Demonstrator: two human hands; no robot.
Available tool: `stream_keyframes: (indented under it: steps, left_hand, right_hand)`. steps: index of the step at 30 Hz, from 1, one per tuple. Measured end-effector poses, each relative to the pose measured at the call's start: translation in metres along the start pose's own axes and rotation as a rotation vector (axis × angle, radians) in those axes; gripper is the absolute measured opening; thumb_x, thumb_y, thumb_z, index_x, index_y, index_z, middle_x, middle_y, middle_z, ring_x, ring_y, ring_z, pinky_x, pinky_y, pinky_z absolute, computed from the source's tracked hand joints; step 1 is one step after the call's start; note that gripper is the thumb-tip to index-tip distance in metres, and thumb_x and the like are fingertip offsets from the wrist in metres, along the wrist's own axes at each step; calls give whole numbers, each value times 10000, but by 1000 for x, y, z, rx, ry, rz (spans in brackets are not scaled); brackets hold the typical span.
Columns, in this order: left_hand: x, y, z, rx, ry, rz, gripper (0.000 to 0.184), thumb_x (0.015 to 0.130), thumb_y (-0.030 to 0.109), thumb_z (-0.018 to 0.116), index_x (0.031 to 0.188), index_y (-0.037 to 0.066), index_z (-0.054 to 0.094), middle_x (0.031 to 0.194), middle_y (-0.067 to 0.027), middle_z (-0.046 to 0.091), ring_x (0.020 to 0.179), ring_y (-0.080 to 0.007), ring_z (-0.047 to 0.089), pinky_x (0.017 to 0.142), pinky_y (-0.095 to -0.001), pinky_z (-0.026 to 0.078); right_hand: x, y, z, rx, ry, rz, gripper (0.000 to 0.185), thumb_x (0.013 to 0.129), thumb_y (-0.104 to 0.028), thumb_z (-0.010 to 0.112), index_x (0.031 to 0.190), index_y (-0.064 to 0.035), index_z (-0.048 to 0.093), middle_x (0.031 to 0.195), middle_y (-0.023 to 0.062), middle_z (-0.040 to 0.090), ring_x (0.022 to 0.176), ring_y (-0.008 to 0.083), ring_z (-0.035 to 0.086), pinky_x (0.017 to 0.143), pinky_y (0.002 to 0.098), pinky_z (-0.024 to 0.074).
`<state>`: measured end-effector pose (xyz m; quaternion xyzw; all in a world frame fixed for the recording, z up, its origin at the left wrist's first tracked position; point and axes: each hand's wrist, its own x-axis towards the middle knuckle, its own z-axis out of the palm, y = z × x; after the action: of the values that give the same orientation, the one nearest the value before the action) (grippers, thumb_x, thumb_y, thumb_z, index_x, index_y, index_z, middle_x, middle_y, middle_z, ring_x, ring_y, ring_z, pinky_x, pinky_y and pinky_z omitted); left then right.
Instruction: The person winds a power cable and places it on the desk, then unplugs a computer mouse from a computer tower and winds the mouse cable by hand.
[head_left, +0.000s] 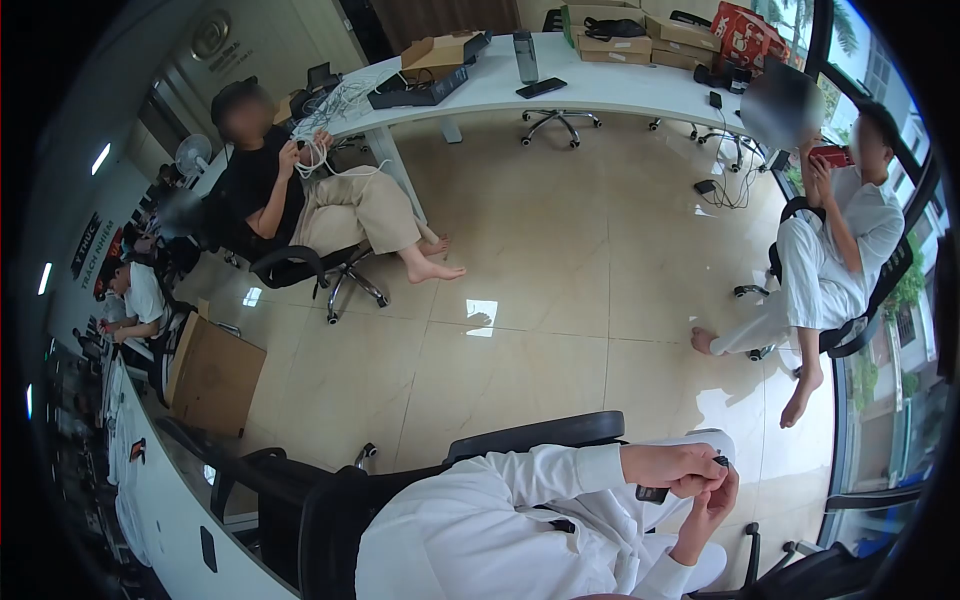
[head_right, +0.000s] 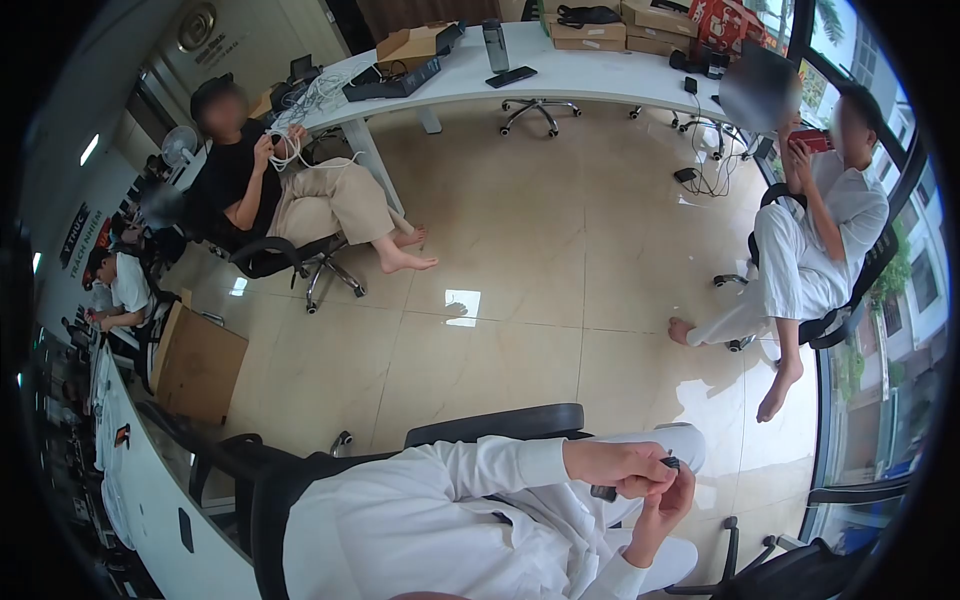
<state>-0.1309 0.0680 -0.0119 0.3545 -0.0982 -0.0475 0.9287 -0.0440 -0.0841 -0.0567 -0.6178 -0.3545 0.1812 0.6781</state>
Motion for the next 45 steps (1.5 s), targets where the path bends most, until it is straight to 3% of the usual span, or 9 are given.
stream_keyframes:
  steps: [4, 7, 10, 13, 22, 29, 34, 37, 45]
  left_hand:
    - [-1, 0, 3, -184, -10, -115, 339, 982, 280, 492, 715, 72, 505, 499, 75, 270, 437, -63, 208, 418, -263, 148]
    - [3, -9, -1, -273, -71, -124, 325, 977, 269, 487, 717, 75, 506, 499, 80, 254, 430, -69, 193, 415, -262, 140]
    - [1, -5, -9, -256, -100, -104, 318, 975, 258, 469, 710, 85, 499, 500, 82, 243, 428, -71, 179, 413, -262, 139]
    - [-1, -2, -14, -249, -91, -82, 321, 973, 256, 457, 698, 93, 483, 501, 81, 243, 431, -69, 174, 412, -264, 139]
    - [3, -5, -12, -207, 78, -50, 336, 983, 321, 484, 732, 97, 467, 513, 77, 255, 441, -68, 197, 435, -255, 165]
    - [-6, -10, -44, -214, 235, -6, 316, 1002, 311, 480, 758, 113, 447, 510, 94, 242, 434, -60, 201, 425, -265, 166]
    - [3, -15, -25, -214, 110, -43, 354, 980, 325, 516, 705, 112, 451, 486, 77, 246, 416, -65, 193, 413, -264, 156]
    - [10, -16, -20, -225, 94, -59, 359, 951, 298, 542, 659, 112, 448, 484, 69, 250, 414, -68, 197, 410, -259, 155]
    - [12, -18, -13, -222, 62, -114, 353, 921, 264, 536, 622, 115, 422, 485, 67, 244, 417, -69, 196, 402, -261, 147]
  right_hand:
    - [1, -12, 17, -74, 63, -20, 641, 956, -504, 515, 1328, 15, 458, 1287, 118, 520, 1162, 214, 507, 1015, 362, 384]
    - [-2, -4, 14, -134, 60, 37, 589, 993, -465, 459, 1349, 4, 443, 1323, 113, 499, 1199, 200, 488, 1023, 327, 370]
    - [0, -1, 14, 116, -61, 132, 534, 1018, -413, 430, 1352, 2, 447, 1325, 120, 506, 1206, 207, 495, 1029, 332, 374]
    - [1, -6, 20, 446, -6, 159, 455, 1033, -332, 423, 1341, 1, 463, 1306, 127, 525, 1187, 210, 522, 1021, 329, 400]
    - [18, -10, 14, 528, 178, 260, 321, 998, -151, 511, 1278, 5, 528, 1213, 122, 599, 1080, 165, 575, 936, 287, 466]
    - [30, -5, -52, 251, 534, 54, 207, 956, -56, 550, 1153, 0, 574, 1084, 69, 610, 960, 123, 565, 865, 261, 454]
    - [19, -24, -10, 161, 51, 419, 340, 1026, -257, 462, 1250, -11, 534, 1215, 89, 572, 1074, 169, 554, 916, 288, 437]
    - [2, -4, -12, 490, 6, 585, 363, 1028, -284, 461, 1262, -10, 505, 1208, 103, 574, 1110, 175, 550, 948, 310, 433]
    - [-1, 4, -32, 482, 2, 470, 264, 1004, -221, 505, 1167, -17, 543, 1134, 100, 612, 1035, 155, 578, 908, 318, 450]
